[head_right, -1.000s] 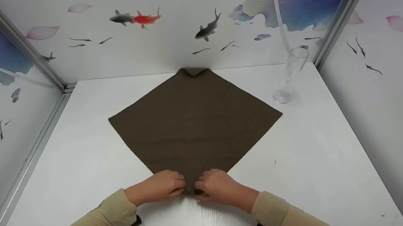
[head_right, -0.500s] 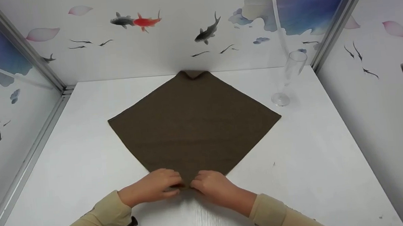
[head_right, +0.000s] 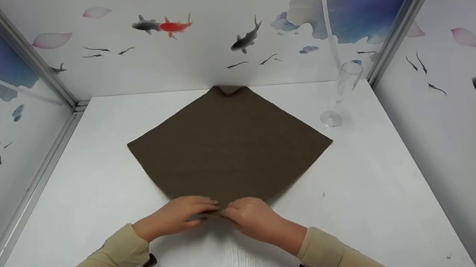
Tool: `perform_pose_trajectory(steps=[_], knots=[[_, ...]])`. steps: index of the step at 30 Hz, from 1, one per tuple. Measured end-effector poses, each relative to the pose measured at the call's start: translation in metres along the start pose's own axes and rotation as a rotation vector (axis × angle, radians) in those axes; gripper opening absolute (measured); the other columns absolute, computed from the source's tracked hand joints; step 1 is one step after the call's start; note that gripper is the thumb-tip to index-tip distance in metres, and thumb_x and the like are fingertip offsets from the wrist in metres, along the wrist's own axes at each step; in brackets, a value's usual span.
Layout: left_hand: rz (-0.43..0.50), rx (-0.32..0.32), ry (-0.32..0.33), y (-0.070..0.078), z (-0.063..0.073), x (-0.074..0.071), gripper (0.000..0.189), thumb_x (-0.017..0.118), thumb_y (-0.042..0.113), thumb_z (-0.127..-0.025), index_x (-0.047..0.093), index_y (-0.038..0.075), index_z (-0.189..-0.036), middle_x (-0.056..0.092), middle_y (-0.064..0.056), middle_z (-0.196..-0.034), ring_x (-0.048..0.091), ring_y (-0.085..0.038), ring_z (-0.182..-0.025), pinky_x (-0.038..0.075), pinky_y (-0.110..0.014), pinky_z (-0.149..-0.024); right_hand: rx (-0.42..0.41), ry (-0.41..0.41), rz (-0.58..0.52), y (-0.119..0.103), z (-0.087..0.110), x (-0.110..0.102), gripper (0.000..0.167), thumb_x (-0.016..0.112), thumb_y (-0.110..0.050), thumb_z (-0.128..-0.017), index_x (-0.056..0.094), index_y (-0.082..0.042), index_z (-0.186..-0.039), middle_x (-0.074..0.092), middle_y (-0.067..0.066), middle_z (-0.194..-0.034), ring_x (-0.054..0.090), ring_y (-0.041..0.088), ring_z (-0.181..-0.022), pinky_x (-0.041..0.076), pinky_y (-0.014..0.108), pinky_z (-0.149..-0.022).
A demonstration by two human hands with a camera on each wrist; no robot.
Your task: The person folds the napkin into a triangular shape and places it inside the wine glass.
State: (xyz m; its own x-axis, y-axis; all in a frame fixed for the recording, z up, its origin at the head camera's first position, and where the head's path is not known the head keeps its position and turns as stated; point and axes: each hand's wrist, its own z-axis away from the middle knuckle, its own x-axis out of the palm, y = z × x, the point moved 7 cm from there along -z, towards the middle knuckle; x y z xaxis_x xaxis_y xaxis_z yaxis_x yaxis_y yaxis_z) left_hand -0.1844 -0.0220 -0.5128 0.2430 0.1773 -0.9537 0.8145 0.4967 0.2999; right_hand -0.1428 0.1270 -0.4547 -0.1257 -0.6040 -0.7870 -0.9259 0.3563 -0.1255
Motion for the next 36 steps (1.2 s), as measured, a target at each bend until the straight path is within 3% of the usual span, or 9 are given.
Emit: perform_pose_trajectory(steps=[6, 12, 16, 19, 23, 30, 36], knots=[[0.067, -0.040, -0.019, -0.007, 0.002, 0.000, 0.042, 0.060, 0.018, -0.097, 0.055, 0.016, -0.139, 0.052, 0.000, -0.142, 0.045, -0.016, -0.132, 0.036, -0.034, -0.107, -0.019, 0.005, -0.066, -0.004, -0.007, -0.010, 0.033, 0.083, 0.004, -0.070, 0.067, -0.008, -0.097, 0.065, 0.000, -0.087, 0.065, 0.012, -0.073, 0.054, 0.026, -0.062], [0.083, -0.079, -0.024, -0.012, 0.004, 0.001, 0.042, 0.059, 0.017, -0.097, 0.055, 0.017, -0.139, 0.052, 0.001, -0.142, 0.046, -0.015, -0.131, 0.037, -0.033, -0.107, -0.043, 0.018, -0.113, -0.007, -0.014, -0.021, 0.006, 0.066, -0.007, -0.093, 0.067, -0.006, -0.100, 0.066, 0.001, -0.087, 0.066, 0.013, -0.073, 0.055, 0.026, -0.064], [0.100, -0.114, -0.032, -0.017, 0.006, 0.002, 0.040, 0.059, 0.020, -0.098, 0.056, 0.018, -0.138, 0.052, 0.001, -0.141, 0.048, -0.015, -0.130, 0.038, -0.033, -0.106, -0.013, 0.007, -0.138, -0.005, -0.019, -0.028, 0.012, 0.054, -0.014, -0.101, 0.064, -0.007, -0.101, 0.067, 0.000, -0.087, 0.066, 0.011, -0.073, 0.055, 0.024, -0.065], [0.100, -0.134, -0.040, -0.020, 0.009, 0.003, 0.039, 0.058, 0.020, -0.099, 0.056, 0.018, -0.138, 0.053, 0.001, -0.141, 0.048, -0.015, -0.129, 0.039, -0.034, -0.105, -0.011, -0.002, -0.127, -0.005, -0.023, -0.032, 0.013, 0.050, -0.013, -0.103, 0.060, -0.008, -0.096, 0.066, 0.000, -0.087, 0.064, 0.009, -0.071, 0.054, 0.023, -0.064], [0.111, -0.150, -0.038, -0.023, 0.012, 0.002, 0.038, 0.058, 0.020, -0.099, 0.057, 0.018, -0.137, 0.053, 0.000, -0.140, 0.050, -0.016, -0.127, 0.040, -0.034, -0.104, -0.067, -0.014, -0.082, -0.008, -0.029, -0.036, 0.020, 0.044, -0.014, -0.104, 0.060, -0.008, -0.093, 0.064, 0.002, -0.091, 0.063, 0.011, -0.071, 0.054, 0.022, -0.063], [0.138, -0.154, -0.004, -0.032, 0.019, 0.001, 0.036, 0.058, 0.020, -0.099, 0.059, 0.017, -0.135, 0.058, 0.001, -0.134, 0.056, -0.015, -0.119, 0.044, -0.034, -0.099, -0.104, -0.051, -0.051, -0.009, -0.040, -0.044, 0.010, 0.060, -0.007, -0.097, 0.070, -0.007, -0.097, 0.064, 0.003, -0.097, 0.063, 0.013, -0.077, 0.054, 0.021, -0.068], [0.153, -0.183, 0.036, -0.045, 0.027, 0.000, 0.034, 0.060, 0.019, -0.097, 0.060, 0.018, -0.131, 0.062, 0.003, -0.123, 0.059, -0.014, -0.109, 0.047, -0.036, -0.094, -0.124, -0.009, -0.080, -0.007, -0.049, -0.054, 0.024, 0.048, -0.009, -0.103, 0.071, -0.006, -0.101, 0.065, 0.003, -0.096, 0.064, 0.012, -0.076, 0.053, 0.022, -0.067]])
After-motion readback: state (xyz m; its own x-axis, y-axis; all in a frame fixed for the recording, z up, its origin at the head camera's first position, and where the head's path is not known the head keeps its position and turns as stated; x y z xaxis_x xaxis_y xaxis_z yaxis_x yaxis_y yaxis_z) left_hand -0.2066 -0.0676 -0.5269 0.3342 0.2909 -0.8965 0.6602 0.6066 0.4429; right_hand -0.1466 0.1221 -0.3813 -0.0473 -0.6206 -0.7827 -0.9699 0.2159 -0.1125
